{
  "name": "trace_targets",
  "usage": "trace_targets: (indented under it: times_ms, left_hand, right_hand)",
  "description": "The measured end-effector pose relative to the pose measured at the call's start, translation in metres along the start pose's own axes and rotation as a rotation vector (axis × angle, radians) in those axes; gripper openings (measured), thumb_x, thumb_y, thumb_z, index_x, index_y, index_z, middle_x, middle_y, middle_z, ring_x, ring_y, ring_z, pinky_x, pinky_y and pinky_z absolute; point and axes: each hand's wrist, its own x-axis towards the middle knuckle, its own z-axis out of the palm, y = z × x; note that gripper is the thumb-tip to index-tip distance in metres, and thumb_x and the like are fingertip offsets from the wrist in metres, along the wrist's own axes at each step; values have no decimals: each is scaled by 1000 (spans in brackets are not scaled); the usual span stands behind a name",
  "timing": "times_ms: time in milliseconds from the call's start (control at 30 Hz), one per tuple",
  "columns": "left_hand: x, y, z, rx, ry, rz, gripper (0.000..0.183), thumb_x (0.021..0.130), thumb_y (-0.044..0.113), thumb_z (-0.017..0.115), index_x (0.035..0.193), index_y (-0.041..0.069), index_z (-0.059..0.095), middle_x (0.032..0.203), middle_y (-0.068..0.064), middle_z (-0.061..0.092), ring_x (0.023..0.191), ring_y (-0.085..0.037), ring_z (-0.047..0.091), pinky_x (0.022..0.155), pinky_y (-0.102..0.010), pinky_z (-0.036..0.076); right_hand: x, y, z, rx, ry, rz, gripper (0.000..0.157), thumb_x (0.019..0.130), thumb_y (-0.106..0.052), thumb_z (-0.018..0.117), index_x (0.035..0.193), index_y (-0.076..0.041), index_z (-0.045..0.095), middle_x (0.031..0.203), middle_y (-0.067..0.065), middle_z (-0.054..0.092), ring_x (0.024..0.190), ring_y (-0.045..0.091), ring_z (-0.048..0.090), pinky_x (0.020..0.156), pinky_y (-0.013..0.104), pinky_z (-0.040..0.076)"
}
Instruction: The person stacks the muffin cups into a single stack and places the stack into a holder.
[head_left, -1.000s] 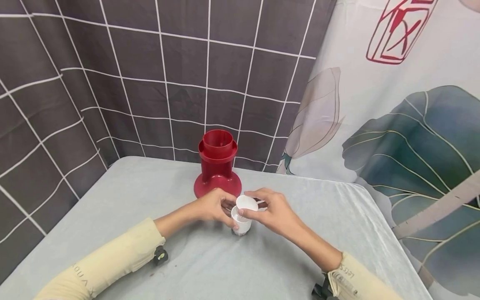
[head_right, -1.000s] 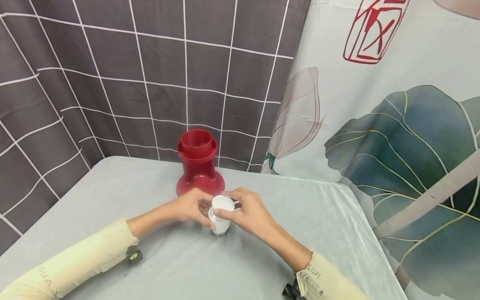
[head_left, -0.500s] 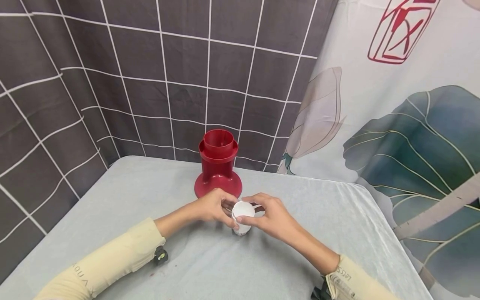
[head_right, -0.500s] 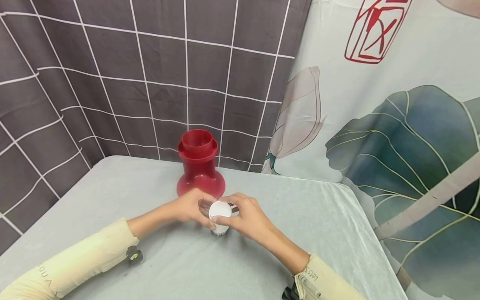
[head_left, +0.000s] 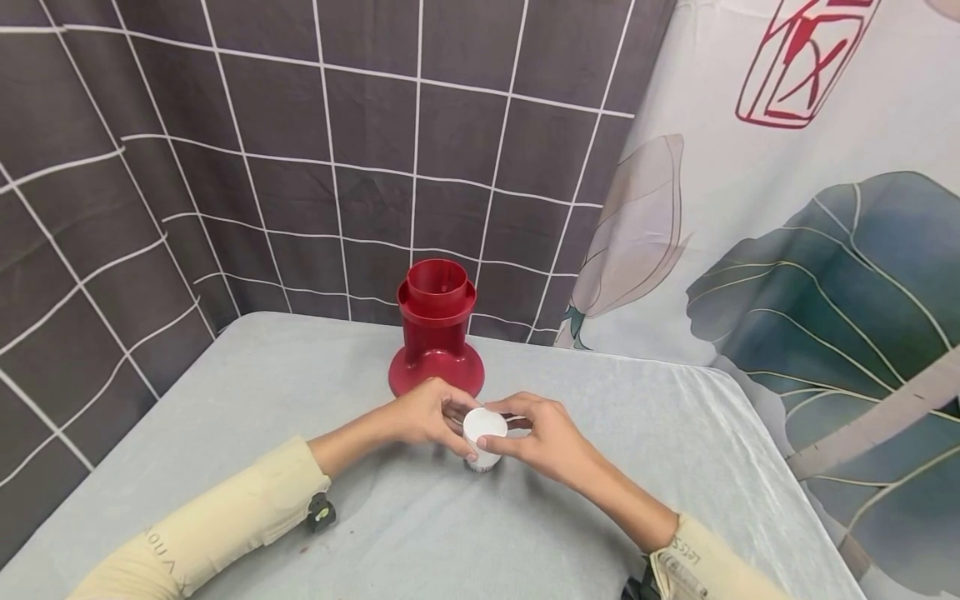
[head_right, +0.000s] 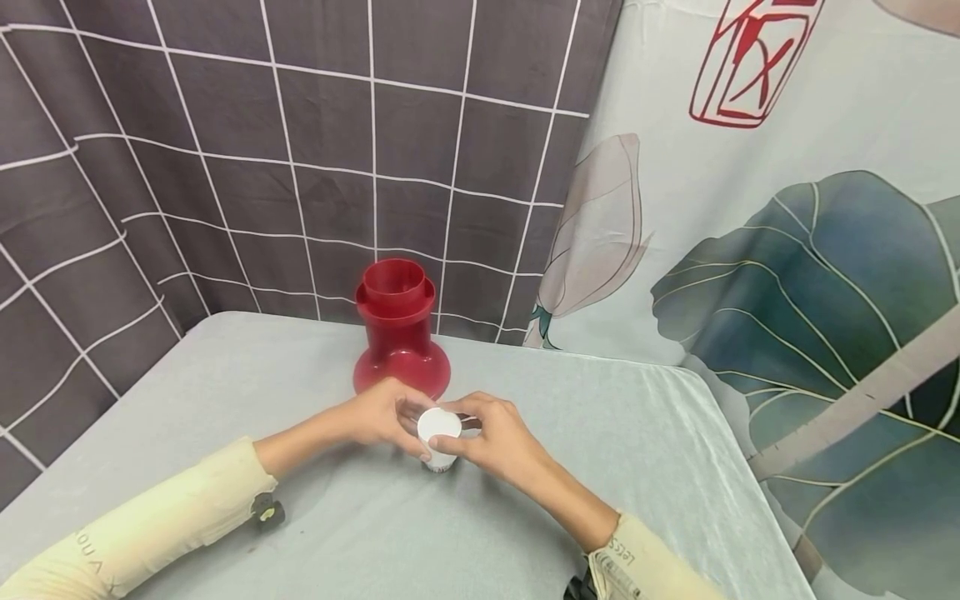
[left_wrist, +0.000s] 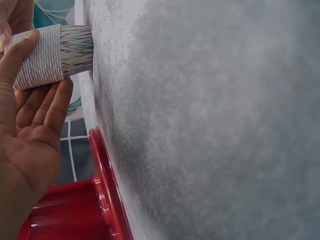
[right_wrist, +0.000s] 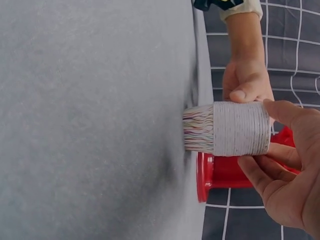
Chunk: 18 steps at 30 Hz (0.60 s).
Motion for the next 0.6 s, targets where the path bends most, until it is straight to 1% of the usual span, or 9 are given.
trace_targets:
  times_ms: [267, 500, 600]
  left_hand:
    - [0, -1, 1, 2, 8, -7, 52, 84, 1, 97, 133, -2, 80, 121, -16, 86, 108, -22, 87, 97, -32, 69]
    - [-1, -1, 1, 9, 8, -14, 52, 84, 1, 98, 133, -1, 80, 121, -15, 86, 108, -22, 86, 98, -33, 69]
    - [0, -1, 2, 14, 9, -12, 52, 84, 1, 98, 133, -1, 80, 121, -14, 86, 108, -21, 86, 98, -34, 69]
  right_hand:
    - [1, 0, 2, 22, 20, 18, 41, 89, -21, 97, 127, -10, 86, 118, 4, 83, 108, 18, 79, 99, 31, 68]
    - [1, 1, 3, 38, 25, 29, 42, 88, -21, 98, 126, -9, 86, 118, 5, 83, 107, 18, 79, 98, 30, 68]
    - [1, 2, 3, 45, 29, 32, 42, 88, -21, 98, 126, -9, 86, 118, 5, 84, 107, 18, 79, 98, 33, 68]
